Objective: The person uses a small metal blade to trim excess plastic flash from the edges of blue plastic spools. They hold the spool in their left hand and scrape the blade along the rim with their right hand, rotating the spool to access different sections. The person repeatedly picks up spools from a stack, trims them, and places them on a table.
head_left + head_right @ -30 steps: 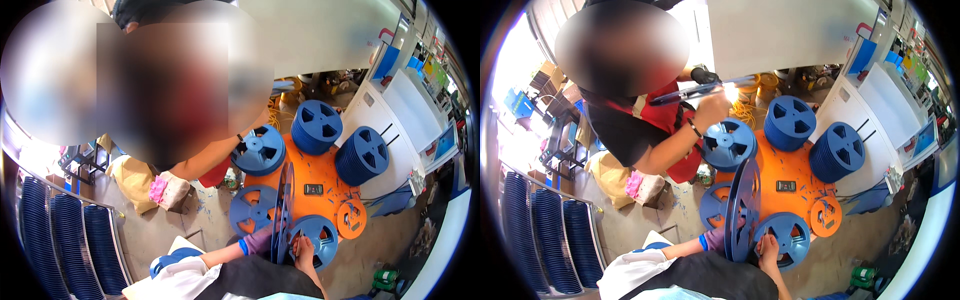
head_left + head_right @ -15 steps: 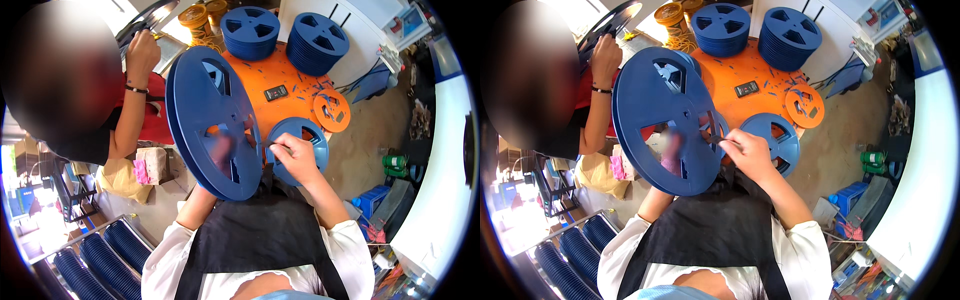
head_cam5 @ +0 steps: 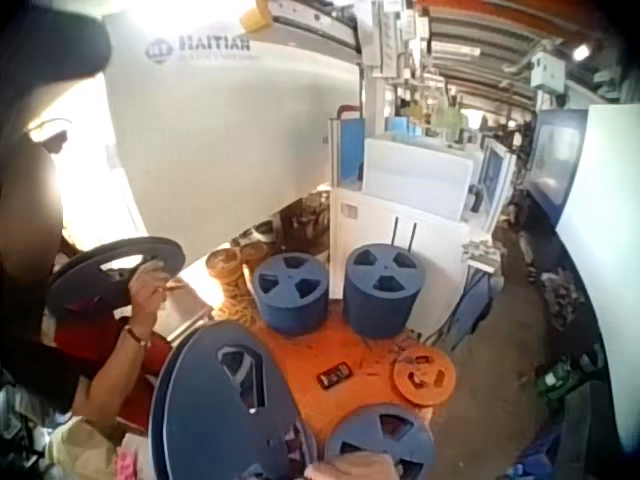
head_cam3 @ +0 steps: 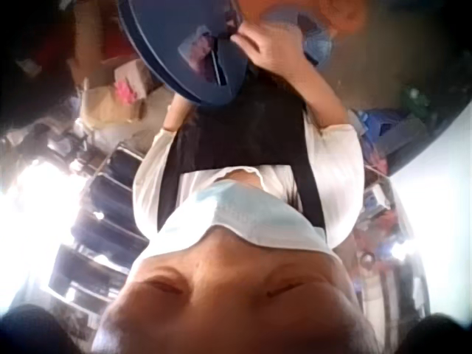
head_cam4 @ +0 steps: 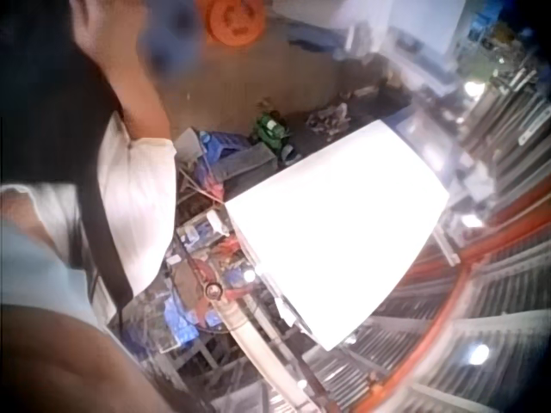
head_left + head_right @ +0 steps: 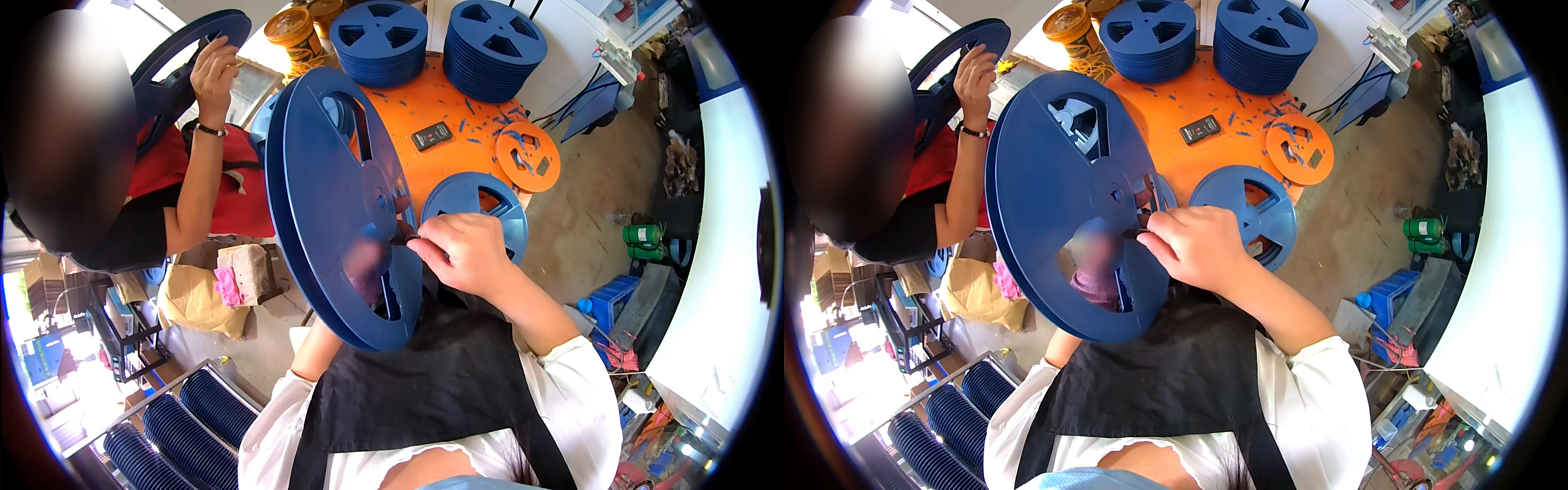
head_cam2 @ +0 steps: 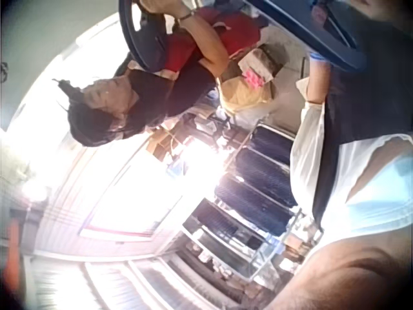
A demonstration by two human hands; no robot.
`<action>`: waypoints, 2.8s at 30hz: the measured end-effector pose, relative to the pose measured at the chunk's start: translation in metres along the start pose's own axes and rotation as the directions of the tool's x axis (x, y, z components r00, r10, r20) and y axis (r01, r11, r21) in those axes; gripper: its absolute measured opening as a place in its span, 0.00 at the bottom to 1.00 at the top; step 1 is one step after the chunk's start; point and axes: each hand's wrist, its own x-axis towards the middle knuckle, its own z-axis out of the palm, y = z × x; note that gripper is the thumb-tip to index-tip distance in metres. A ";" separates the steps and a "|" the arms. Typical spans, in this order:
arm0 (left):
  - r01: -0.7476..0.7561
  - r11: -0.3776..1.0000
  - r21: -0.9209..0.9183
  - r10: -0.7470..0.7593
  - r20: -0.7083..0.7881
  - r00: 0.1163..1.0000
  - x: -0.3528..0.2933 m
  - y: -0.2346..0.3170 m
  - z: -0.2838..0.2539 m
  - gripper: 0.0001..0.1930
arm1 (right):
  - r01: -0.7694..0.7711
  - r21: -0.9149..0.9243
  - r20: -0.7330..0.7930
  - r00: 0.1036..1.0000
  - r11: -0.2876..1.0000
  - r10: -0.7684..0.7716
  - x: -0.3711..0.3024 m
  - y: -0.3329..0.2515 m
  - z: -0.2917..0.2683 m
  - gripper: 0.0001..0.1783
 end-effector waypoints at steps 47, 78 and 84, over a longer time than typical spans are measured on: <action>-0.124 0.992 -0.038 0.129 0.176 0.976 -0.004 -0.025 -0.025 0.49 | -0.358 0.182 0.395 0.880 0.916 0.265 -0.030 -0.038 -0.018 0.13; 0.038 0.991 -0.125 0.004 0.316 0.949 0.005 -0.040 -0.082 0.49 | -0.566 0.128 0.635 0.677 0.815 0.371 -0.029 -0.038 0.008 0.13; 0.015 0.994 -0.104 0.016 0.291 0.957 0.003 -0.042 -0.087 0.51 | -0.512 0.129 0.633 0.702 0.850 0.327 -0.026 -0.036 0.017 0.13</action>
